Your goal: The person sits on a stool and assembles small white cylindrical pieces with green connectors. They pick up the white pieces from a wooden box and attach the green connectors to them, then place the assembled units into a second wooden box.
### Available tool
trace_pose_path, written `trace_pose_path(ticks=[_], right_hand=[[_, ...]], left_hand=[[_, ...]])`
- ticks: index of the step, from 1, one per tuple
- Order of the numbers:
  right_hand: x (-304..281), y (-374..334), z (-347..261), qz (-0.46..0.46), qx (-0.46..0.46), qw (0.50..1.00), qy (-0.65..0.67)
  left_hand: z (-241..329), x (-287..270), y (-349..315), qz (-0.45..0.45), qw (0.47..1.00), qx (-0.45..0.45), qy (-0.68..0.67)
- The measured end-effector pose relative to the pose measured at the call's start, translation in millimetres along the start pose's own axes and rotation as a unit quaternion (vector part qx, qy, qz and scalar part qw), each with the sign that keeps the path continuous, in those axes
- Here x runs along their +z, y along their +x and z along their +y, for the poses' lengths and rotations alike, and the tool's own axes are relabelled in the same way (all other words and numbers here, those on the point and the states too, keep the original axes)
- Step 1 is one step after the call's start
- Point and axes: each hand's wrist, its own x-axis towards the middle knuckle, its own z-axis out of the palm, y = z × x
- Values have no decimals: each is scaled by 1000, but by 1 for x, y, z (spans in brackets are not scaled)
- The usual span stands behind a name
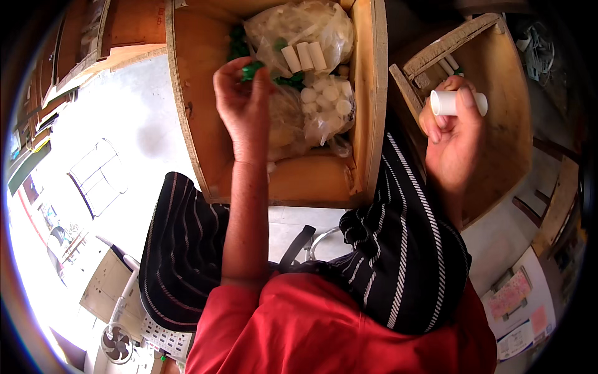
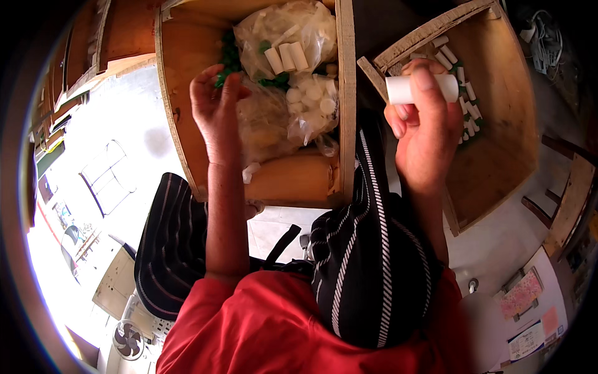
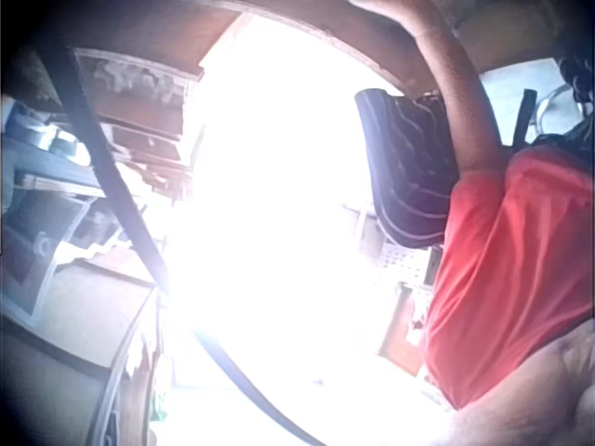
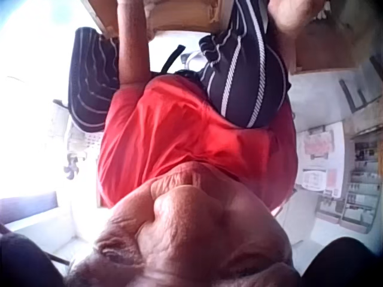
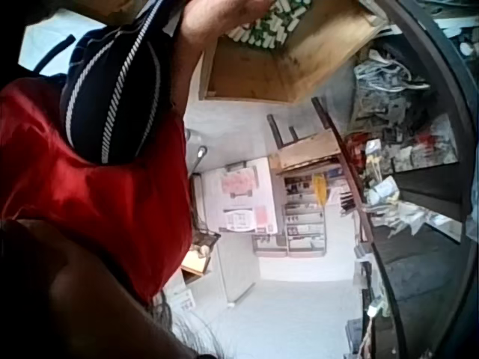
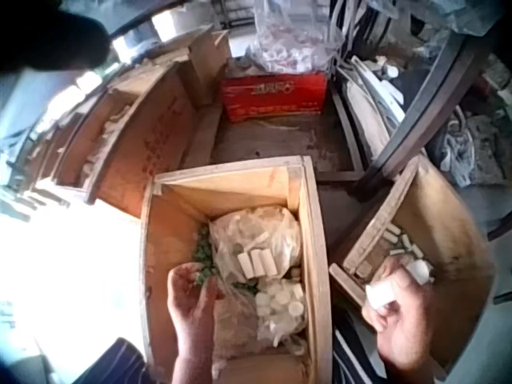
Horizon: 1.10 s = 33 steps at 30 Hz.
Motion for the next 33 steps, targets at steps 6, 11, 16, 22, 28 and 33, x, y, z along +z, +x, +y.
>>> trace_pose_path(ticks=[6, 11, 16, 22, 28, 33], right_hand=[[11, -4, 6, -66, 17, 984, -168], [15, -4, 11, -167, 37, 964, -203], [7, -5, 15, -173, 68, 955, -231], [4, 0, 20, -185, 59, 949, -247], [6, 0, 11, -136, 22, 958, -253], [8, -1, 12, -122, 28, 964, -234]], left_hand=[[-10, -14, 13, 17, 939, 219, 264], [33, 38, -34, -261, 959, 113, 14], [43, 47, -45, -326, 945, 12, -12], [36, 39, -34, -313, 949, -44, -2], [-29, 22, 19, -30, 993, -98, 54], [-102, 0, 42, 18, 972, -99, 210]])
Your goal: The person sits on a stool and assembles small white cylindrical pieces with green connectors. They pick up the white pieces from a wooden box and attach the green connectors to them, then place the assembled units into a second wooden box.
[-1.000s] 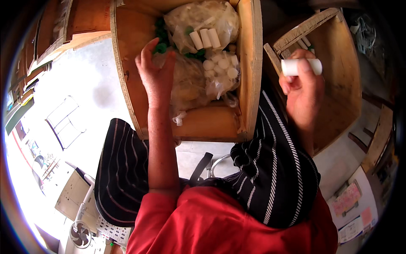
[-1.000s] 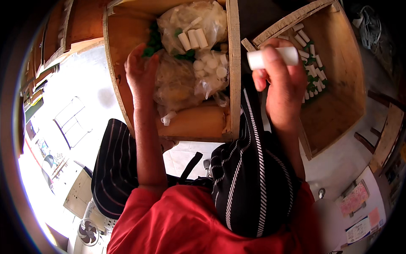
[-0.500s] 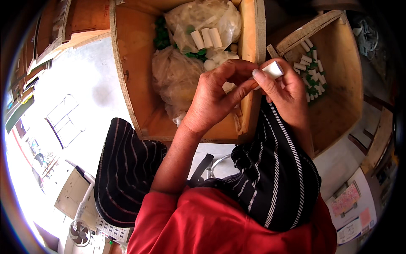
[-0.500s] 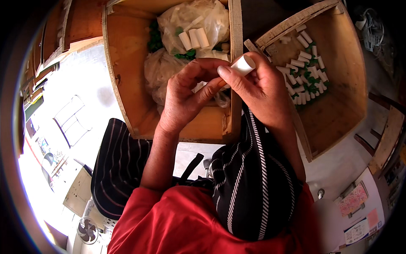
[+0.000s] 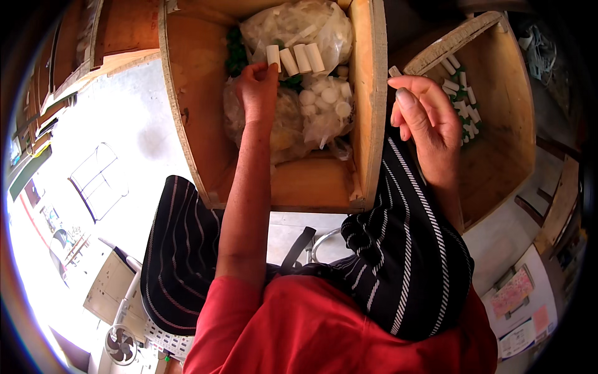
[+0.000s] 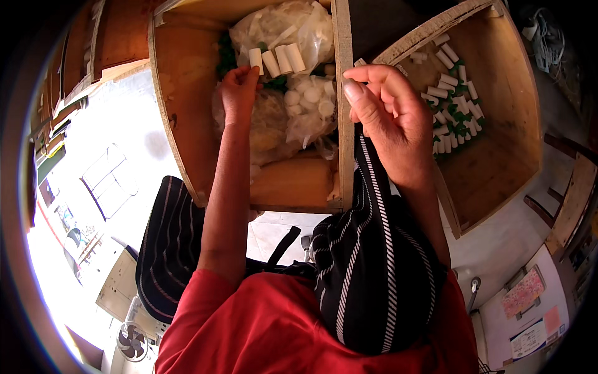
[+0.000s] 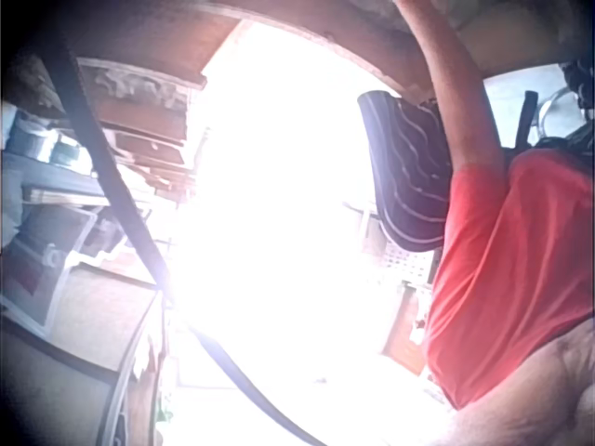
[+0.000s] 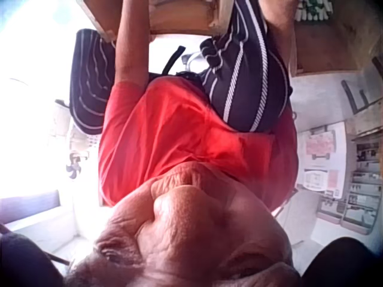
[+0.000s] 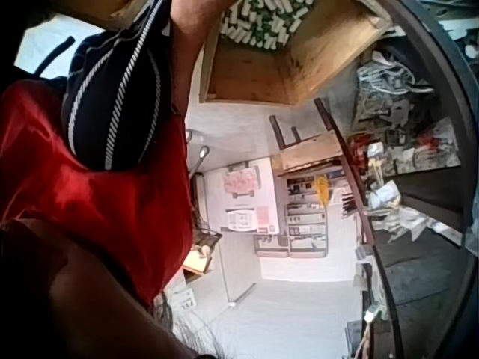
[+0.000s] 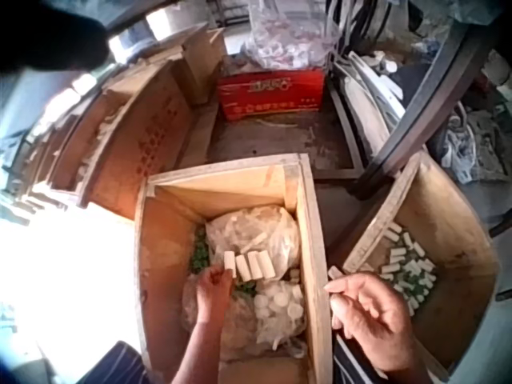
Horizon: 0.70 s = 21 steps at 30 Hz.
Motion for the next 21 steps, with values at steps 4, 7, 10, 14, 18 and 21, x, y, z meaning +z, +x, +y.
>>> trace_pose_path(ticks=[4, 7, 10, 14, 18, 21], right_hand=[[-9, 2, 0, 2, -7, 1000, 14], [-16, 1, -2, 17, -17, 1000, 14], [-36, 2, -4, 61, -47, 997, 0], [-95, 12, 9, 199, -79, 976, -36], [-142, 38, 33, 197, -3, 973, -120], [-173, 70, 78, 135, 20, 972, -189]], left_hand=[[1, 3, -3, -26, 993, 49, 103], [-6, 1, -1, -60, 989, 46, 124], [-4, -3, 2, -86, 987, 33, 128], [21, -11, -11, -128, 984, -51, 113], [14, -14, -17, -94, 991, 7, 100], [31, -14, -24, -78, 991, 17, 109]])
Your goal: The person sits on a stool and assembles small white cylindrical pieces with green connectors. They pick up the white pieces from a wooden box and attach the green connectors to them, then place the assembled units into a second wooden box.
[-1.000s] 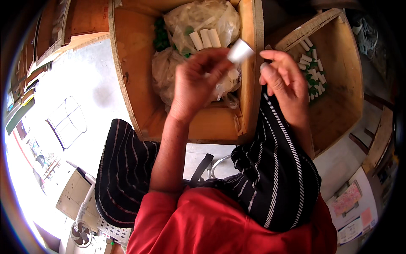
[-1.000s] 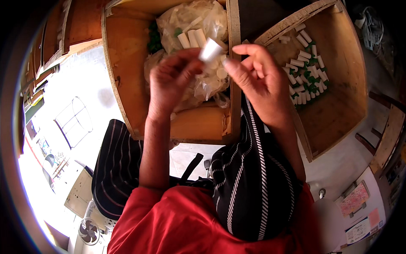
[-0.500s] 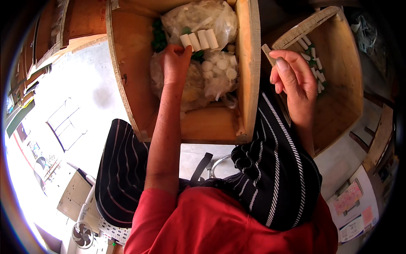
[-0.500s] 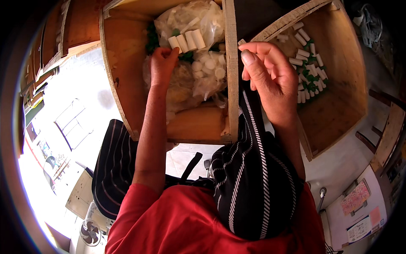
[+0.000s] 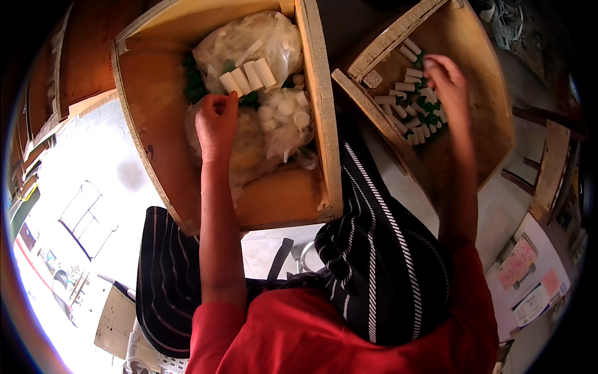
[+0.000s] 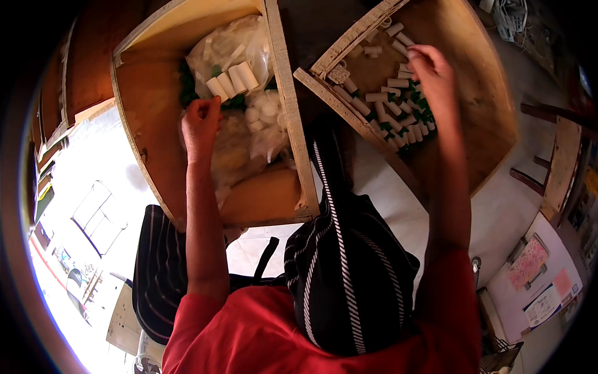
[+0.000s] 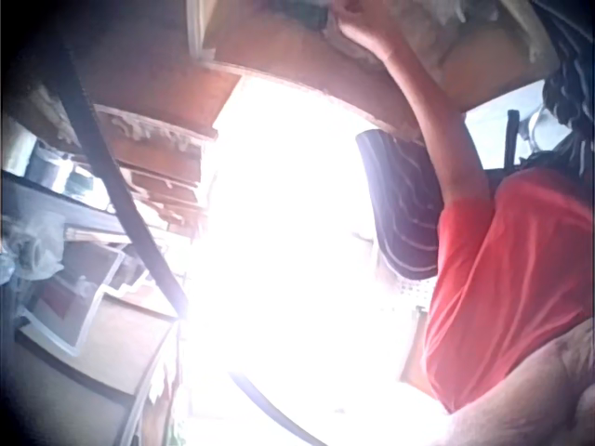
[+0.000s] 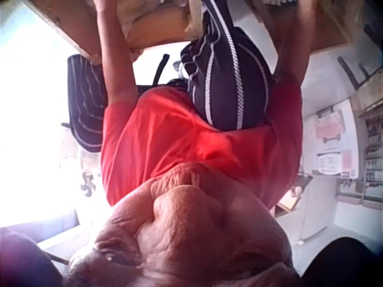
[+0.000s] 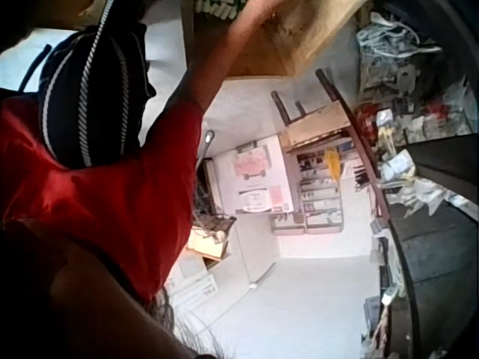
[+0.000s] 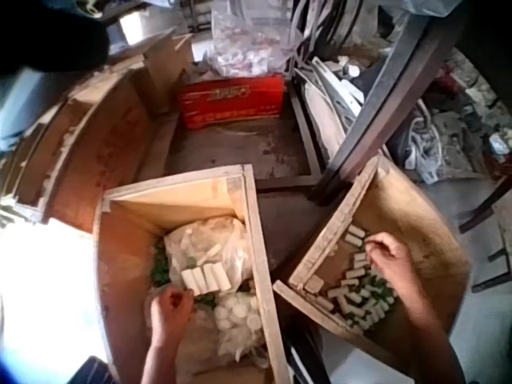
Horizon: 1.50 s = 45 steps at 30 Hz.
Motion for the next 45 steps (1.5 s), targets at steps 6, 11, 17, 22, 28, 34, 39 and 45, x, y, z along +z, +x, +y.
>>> trace_pose_path(ticks=[6, 11, 17, 22, 28, 34, 39, 45], right_hand=[[37, 68, 86, -38, -112, 965, -235], [72, 76, 94, -47, -92, 926, -363], [76, 77, 128, -21, -82, 909, -408], [66, 52, 112, -98, -39, 915, -390], [26, 23, 51, -52, -24, 975, -216], [21, -53, -91, 10, -146, 982, 118], [48, -97, -145, -103, -321, 941, 2], [72, -100, -148, -171, -350, 921, -16]], left_hand=[[15, 3, -10, 12, 999, 30, -32], [2, 8, -17, 10, 995, 51, -81], [-1, 11, -18, -31, 994, 26, -104], [9, 11, -25, -40, 988, 46, -141], [54, 3, -42, -80, 970, 91, -212], [106, -26, -71, -101, 942, 216, -237], [138, -35, -85, -232, 879, 259, -326], [137, -32, -92, -242, 875, 245, -341]])
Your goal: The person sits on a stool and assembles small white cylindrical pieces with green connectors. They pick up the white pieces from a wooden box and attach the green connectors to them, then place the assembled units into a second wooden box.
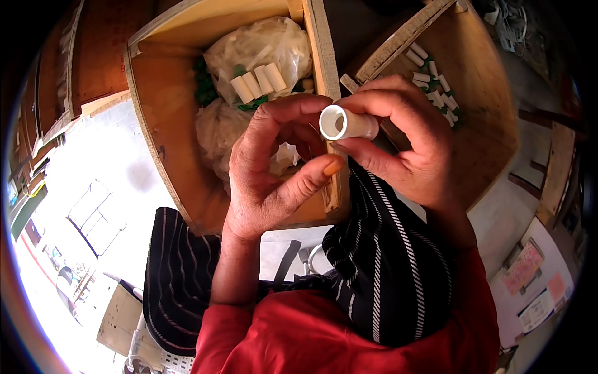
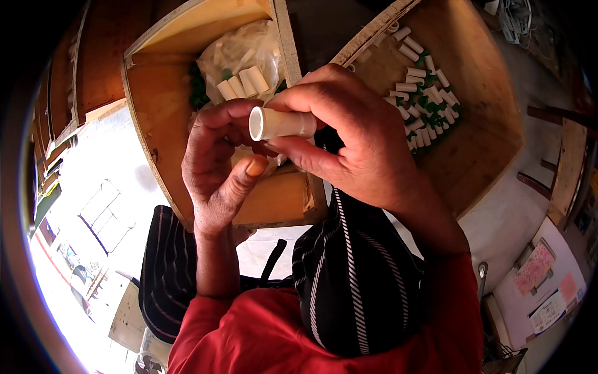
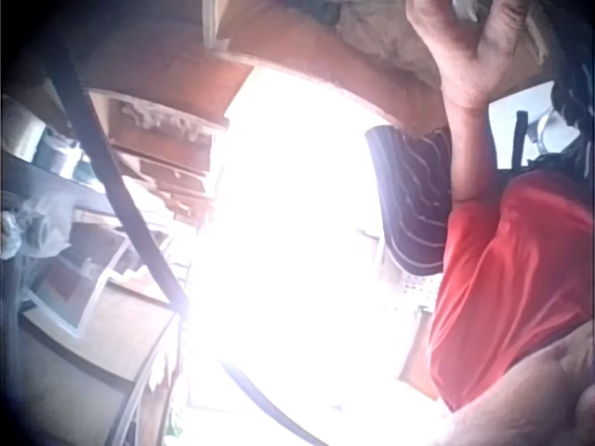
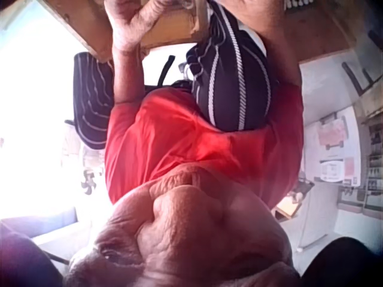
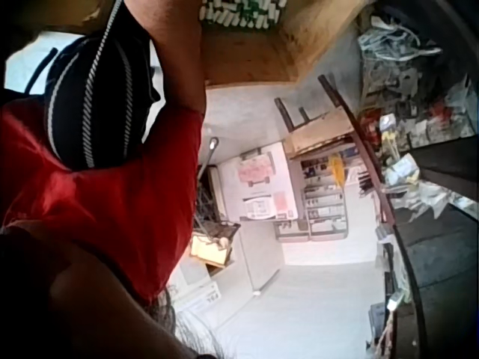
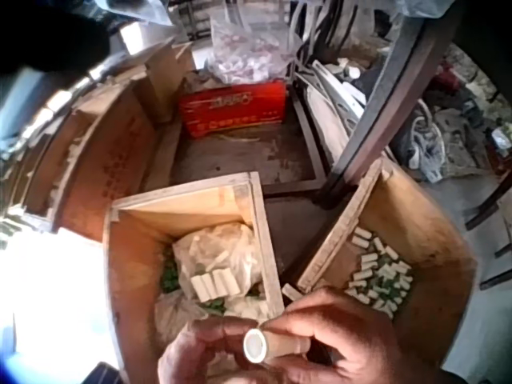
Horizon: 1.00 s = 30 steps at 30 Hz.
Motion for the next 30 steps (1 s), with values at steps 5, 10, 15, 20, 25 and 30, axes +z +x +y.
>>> trace_pose_path(ticks=[5, 10, 15, 20, 25, 30], right_hand=[[10, 2, -1, 2, -15, 1000, 0], [-11, -2, 4, 94, 74, 988, 103], [-50, -11, 91, 195, 225, 952, 69], [-33, -54, 207, -24, 281, 957, -71], [5, -52, 225, -136, 378, 898, -180], [29, -63, 242, -137, 323, 895, -274]], left_hand=[[-6, -7, -2, 5, 999, -2, 38], [-11, -34, -3, 108, 993, -2, -47], [-26, -92, 6, 276, 940, -104, 170], [-93, -154, -7, 282, 884, -147, 343], [-119, -166, -12, 265, 848, -147, 435], [-126, -161, -19, 263, 852, -198, 407]])
